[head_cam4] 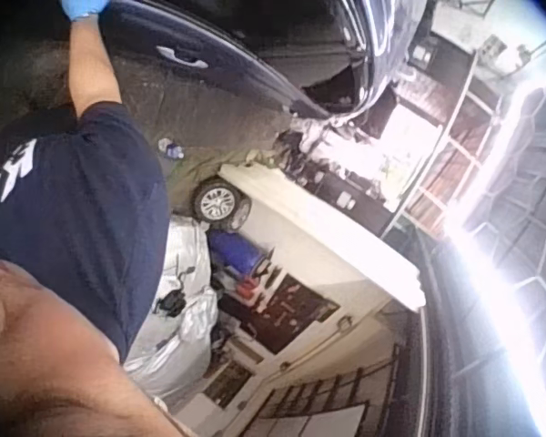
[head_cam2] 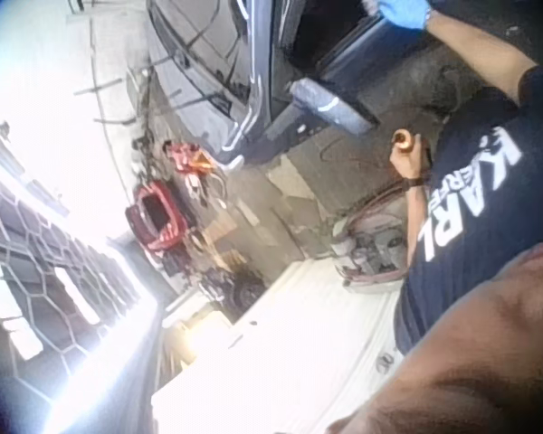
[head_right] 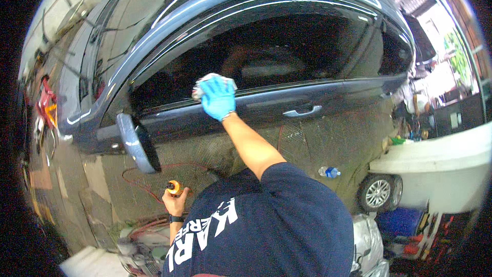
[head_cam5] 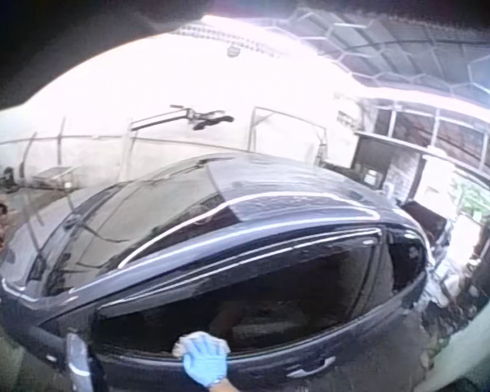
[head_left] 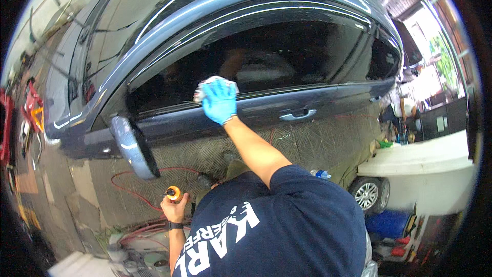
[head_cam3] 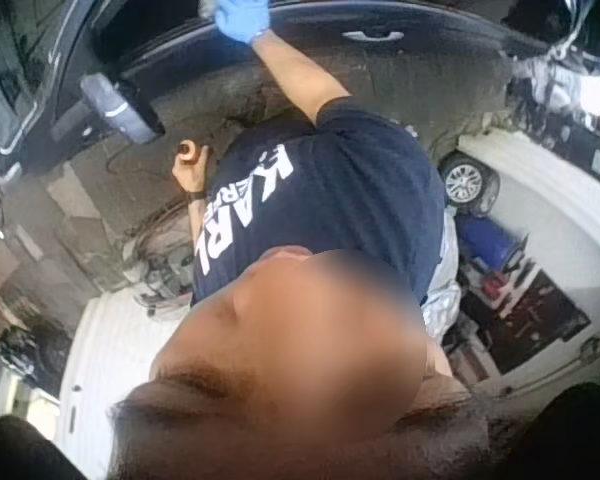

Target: The person uses a red squeegee to wipe the side window of a dark sedan, then sprays a cleaning solution from a yellow bottle onto a cloth and wipes the window and side mirror. The person repeats the wiping process on the window and mirror throughout the clip.

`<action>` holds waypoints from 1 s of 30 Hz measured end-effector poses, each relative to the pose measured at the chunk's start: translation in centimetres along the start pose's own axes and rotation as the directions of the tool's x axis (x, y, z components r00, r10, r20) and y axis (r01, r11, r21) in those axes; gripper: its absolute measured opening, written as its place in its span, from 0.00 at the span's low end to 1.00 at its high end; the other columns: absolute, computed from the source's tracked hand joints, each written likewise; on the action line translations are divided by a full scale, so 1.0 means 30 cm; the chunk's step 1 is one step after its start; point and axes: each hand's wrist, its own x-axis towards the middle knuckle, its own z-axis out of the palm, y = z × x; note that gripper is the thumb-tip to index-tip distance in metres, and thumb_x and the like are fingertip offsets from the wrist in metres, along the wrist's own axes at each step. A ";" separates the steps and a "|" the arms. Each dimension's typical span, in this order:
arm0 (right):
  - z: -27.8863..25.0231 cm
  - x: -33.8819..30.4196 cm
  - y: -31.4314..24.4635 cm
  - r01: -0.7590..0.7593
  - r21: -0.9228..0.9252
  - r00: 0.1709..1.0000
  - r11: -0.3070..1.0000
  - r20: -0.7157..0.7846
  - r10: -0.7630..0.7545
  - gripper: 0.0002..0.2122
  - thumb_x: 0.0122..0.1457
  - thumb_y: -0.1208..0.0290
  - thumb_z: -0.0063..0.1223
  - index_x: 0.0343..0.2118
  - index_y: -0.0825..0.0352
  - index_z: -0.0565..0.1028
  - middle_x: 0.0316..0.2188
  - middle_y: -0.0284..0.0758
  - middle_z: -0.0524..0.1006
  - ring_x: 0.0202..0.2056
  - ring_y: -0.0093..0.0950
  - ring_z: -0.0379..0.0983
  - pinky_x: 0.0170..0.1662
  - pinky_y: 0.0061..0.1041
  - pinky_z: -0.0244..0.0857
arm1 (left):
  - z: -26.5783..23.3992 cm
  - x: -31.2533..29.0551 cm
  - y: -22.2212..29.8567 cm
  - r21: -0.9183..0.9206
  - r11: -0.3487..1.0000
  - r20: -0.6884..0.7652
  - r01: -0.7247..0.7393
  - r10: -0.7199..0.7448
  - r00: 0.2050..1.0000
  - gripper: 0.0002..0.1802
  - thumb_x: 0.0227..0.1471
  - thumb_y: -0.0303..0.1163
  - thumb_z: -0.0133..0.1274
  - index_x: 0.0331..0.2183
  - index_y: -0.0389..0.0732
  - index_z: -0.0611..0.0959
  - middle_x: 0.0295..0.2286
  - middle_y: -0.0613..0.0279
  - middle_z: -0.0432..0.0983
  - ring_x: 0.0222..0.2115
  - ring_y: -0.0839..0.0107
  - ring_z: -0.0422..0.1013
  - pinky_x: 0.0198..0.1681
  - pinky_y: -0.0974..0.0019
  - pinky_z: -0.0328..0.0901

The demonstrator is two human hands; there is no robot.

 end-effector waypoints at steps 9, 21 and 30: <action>-0.464 -0.145 1.039 -0.384 0.489 0.615 0.783 -0.498 0.612 0.13 0.63 0.68 0.50 0.46 0.69 0.68 0.41 0.43 0.69 0.49 0.39 0.68 0.57 0.42 0.60 | 0.088 0.020 0.086 0.082 0.997 -0.018 -0.013 0.015 1.000 0.28 0.36 0.42 0.81 0.27 0.35 0.79 0.21 0.57 0.78 0.21 0.64 0.73 0.28 0.58 0.67; -0.546 0.259 0.330 -0.213 0.141 0.977 0.967 0.007 0.214 0.04 0.55 0.62 0.58 0.26 0.53 0.80 0.26 0.35 0.76 0.29 0.36 0.73 0.35 0.42 0.65 | 0.260 0.074 0.249 -0.029 0.999 0.117 0.020 -0.017 0.993 0.24 0.42 0.35 0.80 0.34 0.34 0.82 0.28 0.62 0.84 0.28 0.75 0.77 0.35 0.65 0.73; -0.596 0.331 0.415 0.057 0.356 0.980 0.933 -0.198 0.016 0.09 0.57 0.56 0.57 0.38 0.47 0.84 0.40 0.29 0.79 0.41 0.33 0.75 0.45 0.38 0.63 | 0.385 0.135 0.319 0.007 1.000 0.139 0.025 -0.026 0.990 0.23 0.42 0.35 0.79 0.35 0.35 0.84 0.29 0.61 0.84 0.29 0.71 0.78 0.37 0.63 0.73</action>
